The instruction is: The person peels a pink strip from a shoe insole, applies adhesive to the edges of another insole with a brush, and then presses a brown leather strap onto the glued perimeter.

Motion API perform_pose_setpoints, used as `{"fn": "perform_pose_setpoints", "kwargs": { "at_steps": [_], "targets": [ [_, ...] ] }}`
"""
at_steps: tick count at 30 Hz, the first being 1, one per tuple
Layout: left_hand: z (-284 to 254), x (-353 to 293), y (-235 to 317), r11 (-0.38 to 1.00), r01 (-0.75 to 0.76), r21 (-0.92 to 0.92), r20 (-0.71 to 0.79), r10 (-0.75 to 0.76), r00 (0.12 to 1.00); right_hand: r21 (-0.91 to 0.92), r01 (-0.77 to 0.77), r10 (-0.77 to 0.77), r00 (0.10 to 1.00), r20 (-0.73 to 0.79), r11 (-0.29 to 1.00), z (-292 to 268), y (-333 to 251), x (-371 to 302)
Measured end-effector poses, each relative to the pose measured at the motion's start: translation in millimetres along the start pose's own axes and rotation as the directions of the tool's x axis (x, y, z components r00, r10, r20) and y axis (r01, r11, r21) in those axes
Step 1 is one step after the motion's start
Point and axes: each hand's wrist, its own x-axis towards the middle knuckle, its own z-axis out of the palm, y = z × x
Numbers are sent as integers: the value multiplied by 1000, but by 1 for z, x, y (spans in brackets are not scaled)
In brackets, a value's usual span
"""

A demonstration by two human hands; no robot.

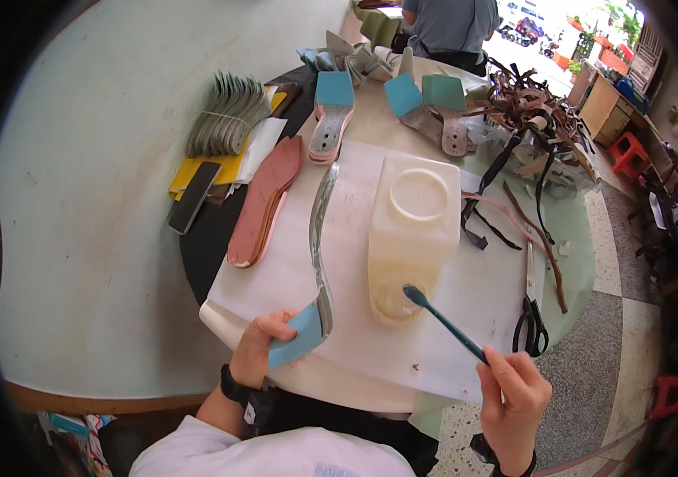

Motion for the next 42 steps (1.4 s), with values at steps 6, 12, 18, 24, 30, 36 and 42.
{"fn": "perform_pose_setpoints", "kwargs": {
  "at_steps": [6, 12, 18, 24, 30, 36, 42],
  "targets": [
    [-2, 7, 6, 998, 65, 22, 66, -67, 996, 568, -149, 69, 985, 159, 809, 5, 12, 8],
    [-6, 7, 4, 998, 62, -22, 101, -59, 993, 658, -159, -47, 958, 284, 736, 26, 20, 14],
    [-7, 8, -1, 986, 132, -102, 184, -111, 977, 652, -78, -98, 968, 229, 754, 32, 28, 17],
    [-2, 5, -11, 976, 135, -170, 149, -110, 983, 717, -99, -74, 976, 206, 690, 30, 39, 21],
    [2, 3, -17, 966, 195, -170, 173, -166, 971, 725, -135, -186, 920, 345, 676, 28, 45, 30],
    [7, 5, -24, 963, 218, -157, 137, -197, 971, 780, -128, -167, 944, 285, 613, 30, 54, 45],
    [9, 5, -27, 947, 231, -223, 155, -199, 968, 794, -178, -249, 890, 382, 582, 22, 57, 44]
  ]
}}
